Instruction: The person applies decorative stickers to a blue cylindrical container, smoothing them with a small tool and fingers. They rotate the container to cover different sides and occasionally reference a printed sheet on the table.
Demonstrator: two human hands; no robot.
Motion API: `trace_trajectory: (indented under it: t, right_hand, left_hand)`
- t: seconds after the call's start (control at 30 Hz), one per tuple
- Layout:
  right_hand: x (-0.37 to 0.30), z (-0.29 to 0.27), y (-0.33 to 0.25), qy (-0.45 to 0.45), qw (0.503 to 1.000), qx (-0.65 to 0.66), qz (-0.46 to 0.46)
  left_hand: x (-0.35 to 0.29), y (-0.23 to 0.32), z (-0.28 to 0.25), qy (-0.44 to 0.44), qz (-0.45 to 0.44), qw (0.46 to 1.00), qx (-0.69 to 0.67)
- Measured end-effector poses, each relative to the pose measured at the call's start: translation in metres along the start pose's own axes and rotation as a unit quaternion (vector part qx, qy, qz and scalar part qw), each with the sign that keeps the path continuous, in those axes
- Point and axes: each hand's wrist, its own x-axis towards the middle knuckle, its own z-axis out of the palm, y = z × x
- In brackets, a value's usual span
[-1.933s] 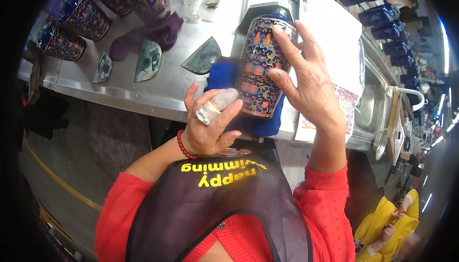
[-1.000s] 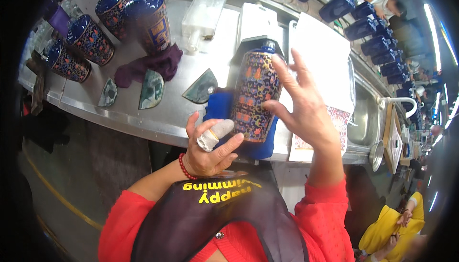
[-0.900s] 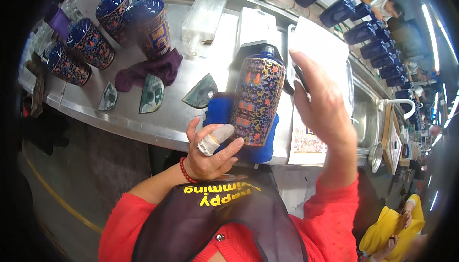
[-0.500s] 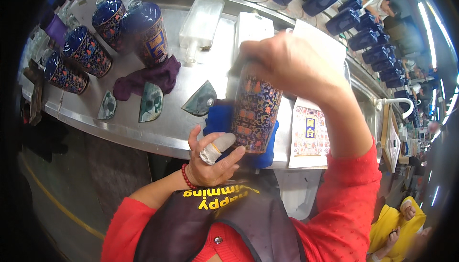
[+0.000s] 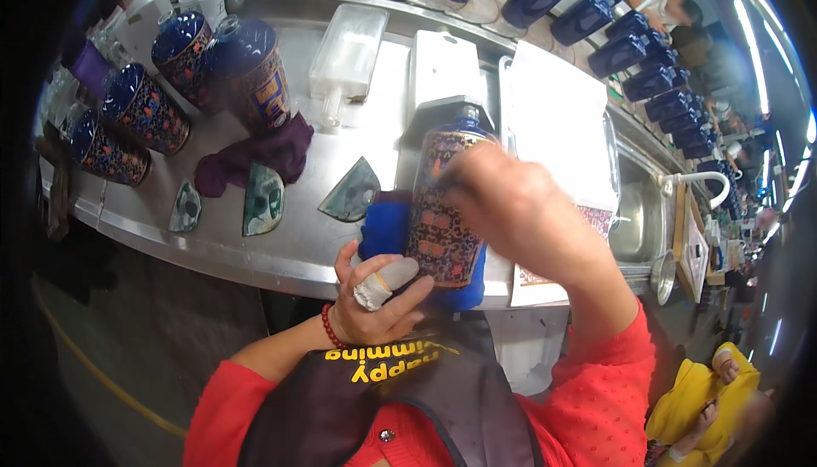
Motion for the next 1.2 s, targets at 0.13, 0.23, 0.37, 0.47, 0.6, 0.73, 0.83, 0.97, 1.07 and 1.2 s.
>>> trace_trajectory:
  t: [0.13,0.23,0.37,0.47,0.6,0.73,0.83,0.97,1.07,1.2]
  right_hand:
    - [-0.006,0.000,0.024,0.182,0.962,-0.180,-0.097]
    - [-0.015,0.015,0.032,0.100,0.964,-0.223,-0.101]
    - [-0.019,0.029,0.038,0.107,0.965,-0.232,-0.052]
    - [-0.017,0.031,0.040,0.100,0.964,-0.240,-0.047]
    - [-0.013,0.028,0.039,0.101,0.973,-0.204,-0.048]
    - [-0.009,0.025,0.036,0.094,0.975,-0.200,-0.040]
    - [-0.007,0.023,0.034,0.085,0.975,-0.201,-0.045]
    - [-0.005,0.021,0.033,0.086,0.976,-0.194,-0.049]
    - [-0.005,0.021,0.033,0.086,0.977,-0.190,-0.045]
    - [-0.006,0.022,0.033,0.086,0.975,-0.199,-0.043]
  left_hand:
    - [0.028,-0.017,-0.007,-0.025,-0.103,0.988,-0.116]
    - [0.059,-0.040,0.000,-0.028,-0.127,0.984,-0.122]
    - [0.087,-0.058,0.011,-0.051,-0.116,0.981,-0.145]
    - [0.095,-0.059,0.017,-0.025,-0.119,0.982,-0.147]
    - [0.096,-0.059,0.017,-0.035,-0.121,0.983,-0.134]
    - [0.097,-0.061,0.017,-0.040,-0.111,0.987,-0.105]
    - [0.099,-0.060,0.018,-0.039,-0.106,0.989,-0.093]
    - [0.099,-0.059,0.018,-0.039,-0.108,0.989,-0.095]
    - [0.099,-0.059,0.018,-0.053,-0.121,0.985,-0.111]
    - [0.099,-0.058,0.019,-0.038,-0.110,0.988,-0.105]
